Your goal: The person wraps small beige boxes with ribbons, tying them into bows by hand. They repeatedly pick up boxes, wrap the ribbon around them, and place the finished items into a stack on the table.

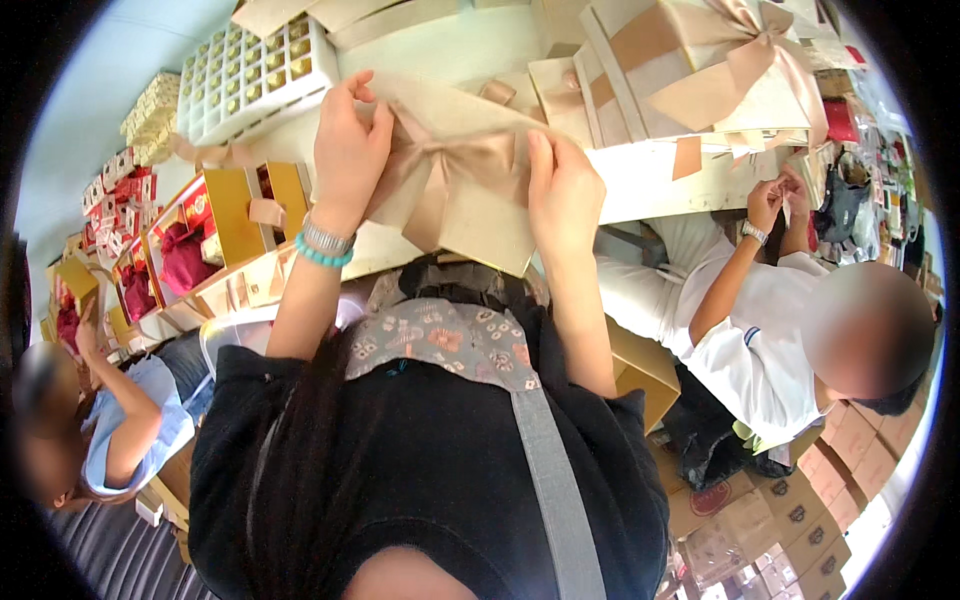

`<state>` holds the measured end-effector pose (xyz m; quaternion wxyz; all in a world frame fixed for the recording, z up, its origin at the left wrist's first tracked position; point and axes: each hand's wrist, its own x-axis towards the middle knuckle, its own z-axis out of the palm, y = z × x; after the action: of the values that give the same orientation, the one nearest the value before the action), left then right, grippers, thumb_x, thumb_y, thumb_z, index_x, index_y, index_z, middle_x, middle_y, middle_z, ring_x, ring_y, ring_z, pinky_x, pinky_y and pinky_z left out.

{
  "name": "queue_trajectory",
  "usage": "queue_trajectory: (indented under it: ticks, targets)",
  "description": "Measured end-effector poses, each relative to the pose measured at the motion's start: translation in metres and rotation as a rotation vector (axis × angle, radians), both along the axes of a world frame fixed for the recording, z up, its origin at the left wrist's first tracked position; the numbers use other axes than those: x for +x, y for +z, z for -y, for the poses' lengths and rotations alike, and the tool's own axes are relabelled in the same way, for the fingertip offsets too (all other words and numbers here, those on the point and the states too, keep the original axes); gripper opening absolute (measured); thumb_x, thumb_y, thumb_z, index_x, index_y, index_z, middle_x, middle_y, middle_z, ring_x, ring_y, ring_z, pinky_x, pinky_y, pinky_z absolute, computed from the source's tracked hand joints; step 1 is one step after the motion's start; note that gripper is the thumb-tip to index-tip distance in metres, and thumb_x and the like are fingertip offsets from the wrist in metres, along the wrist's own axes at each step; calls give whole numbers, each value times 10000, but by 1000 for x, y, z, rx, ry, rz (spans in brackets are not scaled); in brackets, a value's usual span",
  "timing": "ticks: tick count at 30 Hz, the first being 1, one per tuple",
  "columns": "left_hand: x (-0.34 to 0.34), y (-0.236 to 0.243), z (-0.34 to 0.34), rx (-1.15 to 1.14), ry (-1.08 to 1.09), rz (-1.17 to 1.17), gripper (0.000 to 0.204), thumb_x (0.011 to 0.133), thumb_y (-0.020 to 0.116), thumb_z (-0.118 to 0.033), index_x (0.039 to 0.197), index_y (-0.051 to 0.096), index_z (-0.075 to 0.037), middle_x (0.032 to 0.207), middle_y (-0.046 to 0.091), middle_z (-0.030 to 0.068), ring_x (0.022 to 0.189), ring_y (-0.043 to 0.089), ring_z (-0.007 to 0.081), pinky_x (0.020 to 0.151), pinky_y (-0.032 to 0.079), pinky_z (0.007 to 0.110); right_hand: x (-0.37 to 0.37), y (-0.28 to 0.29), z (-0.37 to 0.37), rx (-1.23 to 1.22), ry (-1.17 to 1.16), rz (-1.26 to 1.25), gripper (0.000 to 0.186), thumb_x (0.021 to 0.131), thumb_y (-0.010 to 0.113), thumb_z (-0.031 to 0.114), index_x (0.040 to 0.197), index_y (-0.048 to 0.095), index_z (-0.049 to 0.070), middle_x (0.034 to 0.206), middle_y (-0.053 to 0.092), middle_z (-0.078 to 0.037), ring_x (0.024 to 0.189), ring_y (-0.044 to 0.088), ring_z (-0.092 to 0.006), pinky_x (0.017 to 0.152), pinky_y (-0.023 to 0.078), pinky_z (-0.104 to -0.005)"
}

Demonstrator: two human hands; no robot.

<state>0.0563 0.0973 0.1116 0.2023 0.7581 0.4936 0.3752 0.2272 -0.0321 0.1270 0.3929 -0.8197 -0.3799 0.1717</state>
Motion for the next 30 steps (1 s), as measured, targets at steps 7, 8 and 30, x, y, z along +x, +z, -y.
queue_trajectory:
  ticks: [7, 8, 30]
  targets:
    - [-15, 8, -6, -94, -225, -65, 215, 859, 596, -162, 1039, 643, -55, 1099, 572, 90, 694, 579, 170, 680, 482, 286, -16, -23, 7, 227, 52, 219, 240, 733, 742, 313, 723, 636, 98, 724, 571, 6, 782, 493, -183, 767, 318, -331]
    - [-13, 9, -9, -119, -209, -49, 204, 857, 604, -167, 1018, 652, -52, 1047, 597, 86, 692, 584, 172, 671, 482, 285, -15, -25, 5, 267, 11, 154, 234, 732, 745, 296, 693, 628, 97, 711, 565, 7, 769, 488, -179, 767, 315, -330]
    - [-2, 30, -13, -698, -118, 517, 244, 782, 688, -35, 1002, 596, 15, 770, 663, 55, 663, 620, 81, 550, 507, 227, -12, -24, 8, 346, 67, 60, 184, 769, 708, 172, 650, 608, 73, 632, 511, 8, 703, 441, -167, 769, 294, -321]
